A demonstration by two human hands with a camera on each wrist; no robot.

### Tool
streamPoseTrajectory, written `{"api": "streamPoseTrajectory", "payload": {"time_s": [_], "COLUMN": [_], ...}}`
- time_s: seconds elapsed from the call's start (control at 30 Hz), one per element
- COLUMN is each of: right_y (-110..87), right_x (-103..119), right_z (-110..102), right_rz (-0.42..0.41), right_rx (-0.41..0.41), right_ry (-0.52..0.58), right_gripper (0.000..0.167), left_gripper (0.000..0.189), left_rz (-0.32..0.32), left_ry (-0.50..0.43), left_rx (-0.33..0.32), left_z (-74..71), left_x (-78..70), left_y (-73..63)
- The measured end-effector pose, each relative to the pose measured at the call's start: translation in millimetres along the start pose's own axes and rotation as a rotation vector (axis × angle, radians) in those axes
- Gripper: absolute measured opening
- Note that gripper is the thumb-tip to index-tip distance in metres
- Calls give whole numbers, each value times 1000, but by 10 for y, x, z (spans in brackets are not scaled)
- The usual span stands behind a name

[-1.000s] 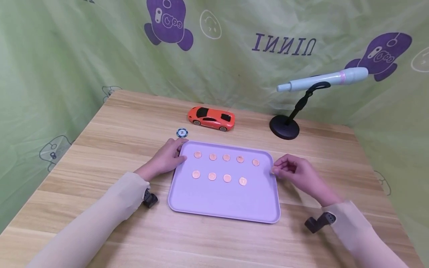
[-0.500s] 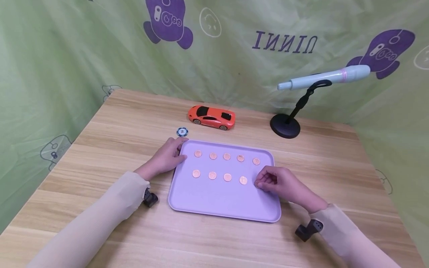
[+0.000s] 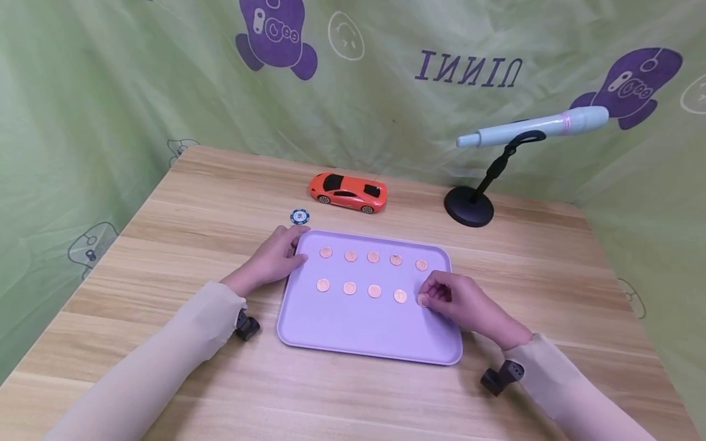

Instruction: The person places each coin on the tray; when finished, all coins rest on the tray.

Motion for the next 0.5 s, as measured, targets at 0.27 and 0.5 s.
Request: {"api": "streamPoseTrajectory", "payload": {"time_s": [0.27,0.5], "right_y": [-3,12], "right_x": [10,45], "right_z": [21,35], "right_rz": [-20,-21], "right_rx": [-9,9], "right_ry": [-60,-111], "right_gripper": [9,9], "left_gripper": [58,59], "left_rz": [-1,-11], "left_ry": [-10,-8], "left_rx": [11,15], "left_z": [21,23], "left_x": [-1,4], "left_y": [8,3]}}
Point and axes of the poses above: each hand's wrist, its own y-axis towards the middle knuckle, its own z-axis out of the palm, x = y × z, the point moved 9 cm from there along y, towards the middle knuckle, and after that the axes turned 6 degrees about y, right-handed, at the moved point
